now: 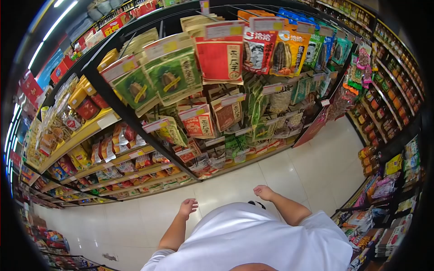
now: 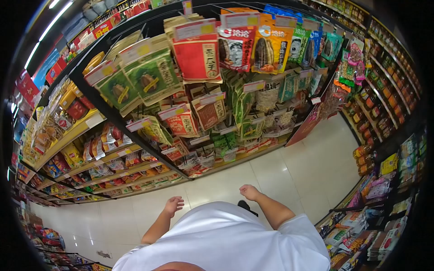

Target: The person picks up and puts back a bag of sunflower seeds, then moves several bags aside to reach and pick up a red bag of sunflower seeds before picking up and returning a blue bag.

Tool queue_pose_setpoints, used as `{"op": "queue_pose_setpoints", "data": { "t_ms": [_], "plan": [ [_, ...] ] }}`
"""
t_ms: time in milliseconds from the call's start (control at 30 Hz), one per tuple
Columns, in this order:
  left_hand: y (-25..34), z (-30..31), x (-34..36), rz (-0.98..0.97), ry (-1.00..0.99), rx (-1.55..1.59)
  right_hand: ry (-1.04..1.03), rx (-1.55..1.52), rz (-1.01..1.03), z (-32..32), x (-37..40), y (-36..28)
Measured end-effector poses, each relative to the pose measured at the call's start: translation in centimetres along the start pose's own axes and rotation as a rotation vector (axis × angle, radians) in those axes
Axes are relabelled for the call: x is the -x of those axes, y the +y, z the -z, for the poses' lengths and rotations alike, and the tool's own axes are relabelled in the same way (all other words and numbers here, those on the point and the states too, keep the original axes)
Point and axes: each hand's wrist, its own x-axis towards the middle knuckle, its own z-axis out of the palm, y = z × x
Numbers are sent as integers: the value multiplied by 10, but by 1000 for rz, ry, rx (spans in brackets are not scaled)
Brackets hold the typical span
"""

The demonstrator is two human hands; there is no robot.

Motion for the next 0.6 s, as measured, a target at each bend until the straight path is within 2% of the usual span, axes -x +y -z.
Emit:
{"op": "queue_pose_setpoints", "data": {
  "t_ms": [33,133,267,333,400,500,600],
  "plan": [
    [-15,-1,0,4,11,-9,-8,-12,2,6,-6,2],
    [-46,-10,10,182,95,-184,14,-80,6,23,-16,-1],
    [-58,-32,21,130,162,-96,-149,-142,13,30,-22,-12],
    [-40,-43,22,22,175,-22,-179,-217,-100,40,-14,-20],
    [-8,-53,26,-134,188,77,-234,-256,-115,44,-9,-24],
    [76,-64,47,-430,168,146,-284,-321,-146,52,-9,-42],
    [185,-66,78,-803,159,131,-257,-354,-51,60,-16,-78]
  ]
}}
